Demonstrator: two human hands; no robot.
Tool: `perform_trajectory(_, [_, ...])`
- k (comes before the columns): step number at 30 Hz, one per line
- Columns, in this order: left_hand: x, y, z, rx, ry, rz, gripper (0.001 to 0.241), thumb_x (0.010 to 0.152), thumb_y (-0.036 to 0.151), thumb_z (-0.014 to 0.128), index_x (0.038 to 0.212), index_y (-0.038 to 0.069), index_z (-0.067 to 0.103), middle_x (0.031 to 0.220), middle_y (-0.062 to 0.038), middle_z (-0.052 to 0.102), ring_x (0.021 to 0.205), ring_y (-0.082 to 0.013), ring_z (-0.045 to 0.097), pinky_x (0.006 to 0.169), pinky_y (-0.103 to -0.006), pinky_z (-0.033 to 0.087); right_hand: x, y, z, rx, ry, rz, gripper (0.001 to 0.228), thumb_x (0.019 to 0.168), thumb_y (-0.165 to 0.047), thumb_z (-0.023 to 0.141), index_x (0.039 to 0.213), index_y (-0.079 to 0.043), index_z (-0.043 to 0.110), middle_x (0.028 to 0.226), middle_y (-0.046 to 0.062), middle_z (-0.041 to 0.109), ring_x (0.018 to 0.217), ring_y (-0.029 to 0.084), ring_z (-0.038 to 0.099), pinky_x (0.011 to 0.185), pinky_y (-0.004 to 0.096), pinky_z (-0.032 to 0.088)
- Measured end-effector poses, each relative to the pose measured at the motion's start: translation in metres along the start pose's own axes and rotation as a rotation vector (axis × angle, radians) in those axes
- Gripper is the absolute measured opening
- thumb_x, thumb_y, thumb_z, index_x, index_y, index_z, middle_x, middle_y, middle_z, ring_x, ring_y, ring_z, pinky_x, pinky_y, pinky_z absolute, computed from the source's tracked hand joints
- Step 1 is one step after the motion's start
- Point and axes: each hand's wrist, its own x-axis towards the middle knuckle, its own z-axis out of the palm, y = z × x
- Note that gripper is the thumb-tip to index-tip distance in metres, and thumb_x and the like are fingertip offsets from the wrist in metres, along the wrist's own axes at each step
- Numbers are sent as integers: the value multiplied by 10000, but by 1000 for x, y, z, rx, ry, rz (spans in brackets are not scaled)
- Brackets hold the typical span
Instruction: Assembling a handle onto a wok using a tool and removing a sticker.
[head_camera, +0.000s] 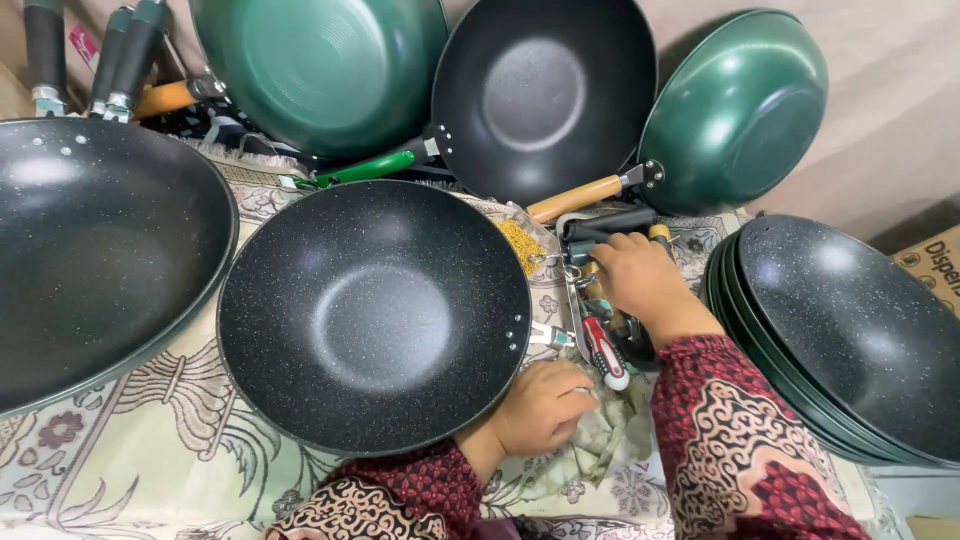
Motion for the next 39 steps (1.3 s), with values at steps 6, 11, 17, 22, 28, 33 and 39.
perform_trajectory(6, [3,-1,-4,-70,35,17,218,759,-16,642,966,53,647,1095,-93,627,1040,-285,602,935,-401,451,38,-22,15,-214,-443,15,930,382,-61,950,1230,-203,594,1198,64,596,1137,293,582,910,423,518])
perform_trajectory(11, [0,-4,-2,-62,21,19,248,753,-13,643,989,62,652,1102,-86,614,1067,-281,589,965,-406,430,41,-23,26,-250,-381,18,489,746,-138,708,1226,-157,614,1164,84,617,1054,281,618,855,401,534])
perform_trajectory(17, [0,-2,-4,-53,15,34,248,748,0,630,986,70,640,1104,-82,614,1063,-286,590,953,-407,431,33,-19,24,-222,-456,81,704,586,-94,777,1258,-130,568,1177,120,551,1009,314,620,837,451,576])
perform_trajectory(22, [-2,-6,-1,-43,12,50,240,741,29,633,976,79,634,1109,-79,618,1067,-297,594,955,-417,440,17,-19,26,-87,-357,197,298,854,-158,607,1148,-122,570,1125,152,559,997,384,632,789,517,585])
perform_trajectory(28, [-2,-6,0,-39,17,41,198,744,-7,611,924,69,647,1063,-69,622,1034,-266,586,978,-403,415,0,-20,18,51,-153,185,465,788,-153,680,1226,-83,540,1180,154,634,1015,399,638,819,499,565])
perform_trajectory(33, [-5,-8,2,-58,42,20,217,741,-4,647,943,74,665,1081,-58,643,1011,-278,602,945,-402,420,-7,-34,-27,104,29,180,668,796,-181,727,1441,-145,556,1089,119,604,973,323,633,832,429,530])
perform_trajectory(39, [-14,-38,25,-230,99,-12,128,897,116,639,980,135,734,932,-57,685,882,-283,704,825,-391,562,-25,-51,-74,-36,142,17,455,906,-133,656,1358,-174,621,1068,136,581,848,377,712,653,423,628])
